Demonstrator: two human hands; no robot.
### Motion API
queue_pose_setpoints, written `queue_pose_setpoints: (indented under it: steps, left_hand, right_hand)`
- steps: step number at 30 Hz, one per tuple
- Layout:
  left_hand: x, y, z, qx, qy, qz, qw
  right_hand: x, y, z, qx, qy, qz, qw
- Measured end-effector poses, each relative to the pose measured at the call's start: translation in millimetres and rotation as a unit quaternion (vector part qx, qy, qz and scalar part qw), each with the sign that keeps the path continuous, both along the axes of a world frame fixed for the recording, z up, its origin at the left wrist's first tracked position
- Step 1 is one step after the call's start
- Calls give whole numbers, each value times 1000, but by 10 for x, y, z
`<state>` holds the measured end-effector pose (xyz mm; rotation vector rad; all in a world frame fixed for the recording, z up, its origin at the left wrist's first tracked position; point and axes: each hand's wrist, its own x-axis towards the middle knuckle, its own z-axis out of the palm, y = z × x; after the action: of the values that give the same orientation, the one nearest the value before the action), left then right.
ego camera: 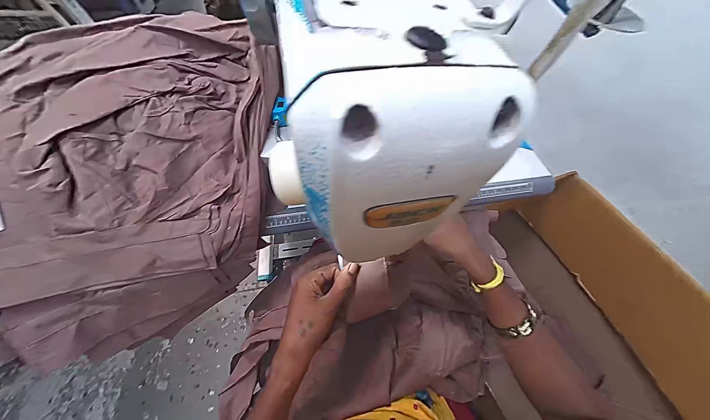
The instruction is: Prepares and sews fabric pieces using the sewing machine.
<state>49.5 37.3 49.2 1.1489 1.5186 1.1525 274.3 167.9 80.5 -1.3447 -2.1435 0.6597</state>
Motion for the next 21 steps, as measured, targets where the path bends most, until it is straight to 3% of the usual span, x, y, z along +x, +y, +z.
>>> queue_pose_setpoints:
  steps: [4,8,16,21]
  left_hand:
    - [-11,-9,-36,9,-13,4,1000]
    - [-24,3,-65,17,-25,8,1000]
    - [2,-8,-70,9,-21,31,999]
    - [21,7,-70,11,-28,30,999]
  right_hand:
    - [575,462,-192,182,-103,-142,968]
    - [909,765,-377,186,-161,-117,962]
    - [919,908,-503,209,-174,-159,949]
    - [836,853,-538,194,-173,-133,957]
